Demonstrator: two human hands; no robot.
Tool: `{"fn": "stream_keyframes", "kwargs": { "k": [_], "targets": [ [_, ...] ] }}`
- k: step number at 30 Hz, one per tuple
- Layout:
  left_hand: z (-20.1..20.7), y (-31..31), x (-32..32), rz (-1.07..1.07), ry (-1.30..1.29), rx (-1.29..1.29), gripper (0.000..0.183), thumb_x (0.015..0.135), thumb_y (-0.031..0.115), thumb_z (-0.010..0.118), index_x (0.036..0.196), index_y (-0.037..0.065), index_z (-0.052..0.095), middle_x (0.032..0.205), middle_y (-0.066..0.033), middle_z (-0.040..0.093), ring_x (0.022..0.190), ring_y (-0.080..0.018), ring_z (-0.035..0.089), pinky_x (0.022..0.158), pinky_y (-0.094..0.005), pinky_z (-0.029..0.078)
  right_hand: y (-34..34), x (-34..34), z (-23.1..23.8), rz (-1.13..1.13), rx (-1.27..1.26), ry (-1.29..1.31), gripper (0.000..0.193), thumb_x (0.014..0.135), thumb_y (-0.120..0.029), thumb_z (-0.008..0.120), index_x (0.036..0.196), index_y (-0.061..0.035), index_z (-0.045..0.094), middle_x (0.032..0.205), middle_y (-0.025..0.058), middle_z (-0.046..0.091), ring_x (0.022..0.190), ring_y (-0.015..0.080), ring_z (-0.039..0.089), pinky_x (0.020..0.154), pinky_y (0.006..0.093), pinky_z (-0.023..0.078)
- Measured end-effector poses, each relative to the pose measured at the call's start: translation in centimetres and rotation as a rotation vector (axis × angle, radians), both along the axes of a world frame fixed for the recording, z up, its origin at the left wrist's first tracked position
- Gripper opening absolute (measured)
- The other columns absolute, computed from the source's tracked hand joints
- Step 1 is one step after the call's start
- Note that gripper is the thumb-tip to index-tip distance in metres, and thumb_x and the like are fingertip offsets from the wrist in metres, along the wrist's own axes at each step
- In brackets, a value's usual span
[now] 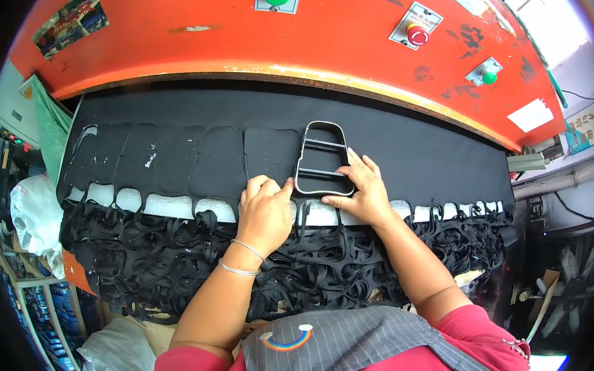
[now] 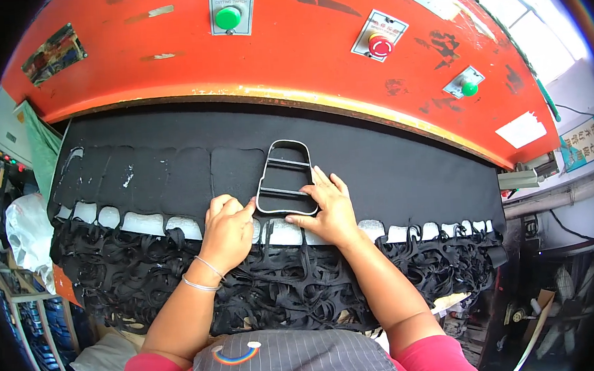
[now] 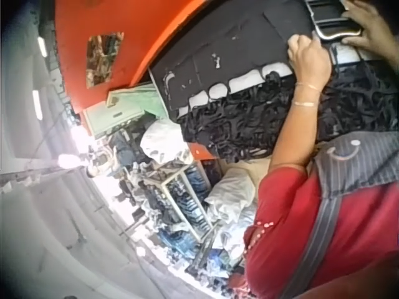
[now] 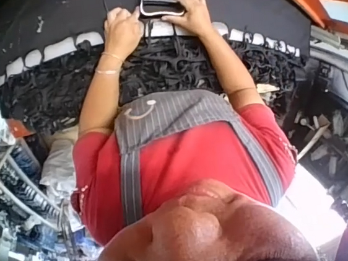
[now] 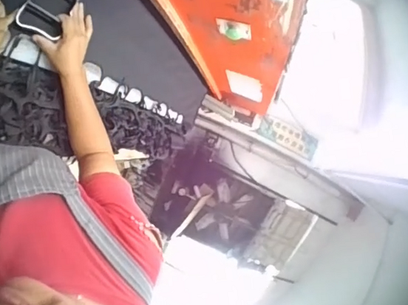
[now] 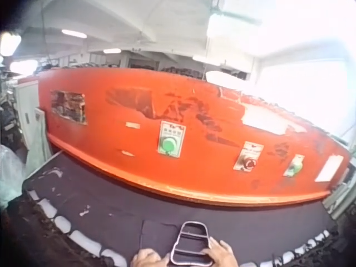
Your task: Using a hydraulic press and metal dies to cut out shoe upper components from sheets of material.
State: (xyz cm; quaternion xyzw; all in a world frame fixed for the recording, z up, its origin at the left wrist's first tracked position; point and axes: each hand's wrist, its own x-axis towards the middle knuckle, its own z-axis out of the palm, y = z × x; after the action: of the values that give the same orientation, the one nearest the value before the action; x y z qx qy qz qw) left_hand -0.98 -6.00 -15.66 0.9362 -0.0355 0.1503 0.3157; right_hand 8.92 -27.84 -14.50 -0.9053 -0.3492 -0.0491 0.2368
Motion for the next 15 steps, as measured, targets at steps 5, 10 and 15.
{"fn": "stream_keyframes", "kwargs": {
  "k": [5,10,15],
  "targets": [
    [0.3,0.4,0.4,-0.038,-0.021,-0.043,0.038,0.079,0.007,0.058,0.116,0.004,0.067,0.087,-0.0088,0.057,0.103,-0.0308,0.048,0.092,-0.0404,0.041,0.1,0.0,0.1,0.009,-0.035,-0.113,0.057,0.066,-0.044,0.081,0.103,-0.0037,0.064,0.134,0.0267,0.052,0.132,0.0352,0.045,0.11,0.05,0.029],
    [0.3,1.0,0.0,-0.042,0.006,0.047,0.038,0.081,0.012,0.059,0.118,0.005,0.066,0.096,-0.0095,0.06,0.106,-0.0317,0.05,0.093,-0.042,0.042,0.4,-1.1,2.4,-0.027,-0.077,-0.109,0.067,0.07,-0.046,0.08,0.116,-0.0035,0.06,0.133,0.0257,0.052,0.131,0.0366,0.045,0.11,0.0492,0.031],
    [6.5,1.5,-0.9,-0.012,-0.162,-0.351,0.028,0.087,0.013,0.063,0.113,0.002,0.066,0.092,-0.014,0.062,0.085,-0.0324,0.057,0.081,-0.0372,0.048,-5.1,-0.8,11.0,-0.255,0.893,-0.442,0.054,0.087,-0.036,0.069,0.125,0.0,0.055,0.139,0.0189,0.048,0.135,0.0326,0.04,0.11,0.0452,0.032]
  ]
}}
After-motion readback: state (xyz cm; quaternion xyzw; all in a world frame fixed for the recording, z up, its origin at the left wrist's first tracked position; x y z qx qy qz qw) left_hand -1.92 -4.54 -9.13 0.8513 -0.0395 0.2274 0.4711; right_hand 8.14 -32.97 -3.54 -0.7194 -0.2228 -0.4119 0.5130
